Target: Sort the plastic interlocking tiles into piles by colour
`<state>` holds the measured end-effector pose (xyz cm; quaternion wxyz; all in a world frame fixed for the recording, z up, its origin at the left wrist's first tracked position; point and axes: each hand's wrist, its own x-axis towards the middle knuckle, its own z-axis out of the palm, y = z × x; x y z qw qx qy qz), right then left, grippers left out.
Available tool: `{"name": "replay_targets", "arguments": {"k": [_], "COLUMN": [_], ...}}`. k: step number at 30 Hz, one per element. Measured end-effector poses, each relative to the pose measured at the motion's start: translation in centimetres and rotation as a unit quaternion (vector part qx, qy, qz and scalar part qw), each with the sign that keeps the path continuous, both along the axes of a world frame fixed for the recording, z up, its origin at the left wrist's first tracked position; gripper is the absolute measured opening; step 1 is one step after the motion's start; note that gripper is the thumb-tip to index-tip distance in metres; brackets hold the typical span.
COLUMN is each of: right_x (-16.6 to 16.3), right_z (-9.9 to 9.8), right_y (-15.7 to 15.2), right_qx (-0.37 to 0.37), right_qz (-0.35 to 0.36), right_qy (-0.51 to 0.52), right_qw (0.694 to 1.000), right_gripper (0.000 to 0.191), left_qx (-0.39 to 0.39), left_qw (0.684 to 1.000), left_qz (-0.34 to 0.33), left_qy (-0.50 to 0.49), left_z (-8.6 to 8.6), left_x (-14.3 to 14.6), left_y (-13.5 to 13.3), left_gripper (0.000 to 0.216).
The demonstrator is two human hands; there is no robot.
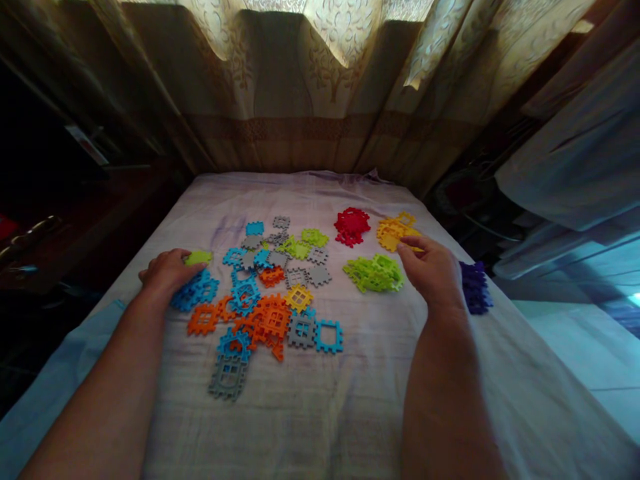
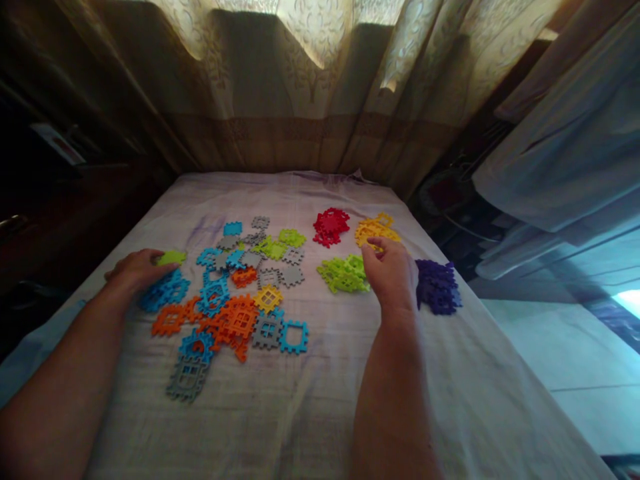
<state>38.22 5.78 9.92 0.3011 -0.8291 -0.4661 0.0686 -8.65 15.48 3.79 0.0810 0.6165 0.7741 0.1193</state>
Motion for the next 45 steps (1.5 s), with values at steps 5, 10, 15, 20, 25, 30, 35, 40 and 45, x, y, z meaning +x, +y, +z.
{"name": "replay_targets", "arguments": {"k": [5, 10, 15, 20, 25, 30, 35, 40, 45], "right_x": [-0.4, -2.7, -6.6, -8.6, -8.9, -6.4, -0.3, 3.0, 3.3], "right_z": [0.3, 0.2, 0.5, 0.6, 0.1, 0.1, -0.9, -3.4, -4.7], "right_y": [0.1, 0.5, 0.1, -0.1, 0.1, 0.4, 0.7, 0.8, 1.1], "right_qx": [0.042, 0.104, 0.017, -0.079, -0.084, -0.046, 0.018, -0.061, -0.113], "right_qz": [-0.006, 0.11, 0.356, 0.438, 0.467, 0.42, 0.079, -0.047, -0.026], "right_qy": [0.002, 0.074, 0.208, 0.201, 0.169, 0.153, 0.054, -0.038, -0.055], "right_qw": [0.999, 0.986, 0.911, 0.873, 0.864, 0.894, 0.995, 0.996, 0.992], "right_gripper": [0.035, 0.029, 0.034, 0.018, 0.008, 0.014, 0.029, 0.032, 0.031], "left_qx": [0.058, 0.143, 0.045, 0.029, 0.004, 0.077, 0.152, 0.09, 0.061], "left_qw": [0.995, 0.96, 0.896, 0.874, 0.858, 0.894, 0.936, 0.962, 0.959], "left_qz": [0.047, -0.029, -0.209, -0.24, -0.263, -0.284, -0.297, -0.257, -0.276], "left_qy": [-0.072, -0.239, -0.389, -0.422, -0.442, -0.339, -0.115, 0.0, 0.02], "left_z": [2.2, 3.6, 2.6, 1.3, 1.2, 0.7, -0.8, -1.9, -2.3], "left_x": [2.2, 7.4, 15.1, 18.0, 17.9, 16.9, 14.4, 12.9, 12.8], "left_y": [-1.7, -4.9, -8.8, -10.4, -10.5, -9.9, -8.3, -7.6, -7.8], "left_gripper": [0.036, 0.046, 0.057, 0.055, 0.056, 0.053, 0.044, 0.049, 0.049]}}
